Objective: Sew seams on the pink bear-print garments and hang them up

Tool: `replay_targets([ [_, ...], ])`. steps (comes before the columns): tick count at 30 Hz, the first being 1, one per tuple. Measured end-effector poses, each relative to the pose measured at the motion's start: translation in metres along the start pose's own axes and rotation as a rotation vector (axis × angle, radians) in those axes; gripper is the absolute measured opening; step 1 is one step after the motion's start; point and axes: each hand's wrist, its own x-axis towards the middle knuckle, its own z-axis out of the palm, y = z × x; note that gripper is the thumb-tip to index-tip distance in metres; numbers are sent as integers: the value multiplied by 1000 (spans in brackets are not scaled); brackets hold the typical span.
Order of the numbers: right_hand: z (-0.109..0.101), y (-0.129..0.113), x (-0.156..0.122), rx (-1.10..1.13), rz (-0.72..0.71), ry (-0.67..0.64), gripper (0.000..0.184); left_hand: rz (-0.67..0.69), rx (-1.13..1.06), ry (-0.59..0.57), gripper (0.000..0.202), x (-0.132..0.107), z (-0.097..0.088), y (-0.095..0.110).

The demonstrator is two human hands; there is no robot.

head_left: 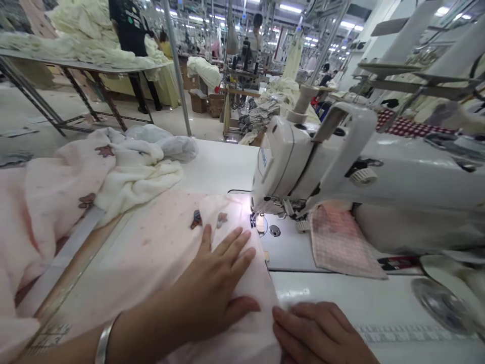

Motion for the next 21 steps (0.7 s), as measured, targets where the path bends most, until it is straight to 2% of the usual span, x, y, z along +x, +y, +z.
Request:
replay_targets([
  [4,7,14,30,36,15,81,18,58,3,26,62,21,-13,-37],
  [7,11,26,49,68,35,65,22,131,24,44,58,38,-18,-62],
  [10,17,40,63,90,53,30,23,197,57,51,53,54,-23,-81],
  [13,30,52,72,56,76,73,22,232,87,58,52,69,-28,-98],
  [18,49,57,80,-66,172,69,27,171,123,37,58,95,-37,-129],
  [21,42,56,82,7,210,63,25,86,156,36,56,94,-37,-128],
])
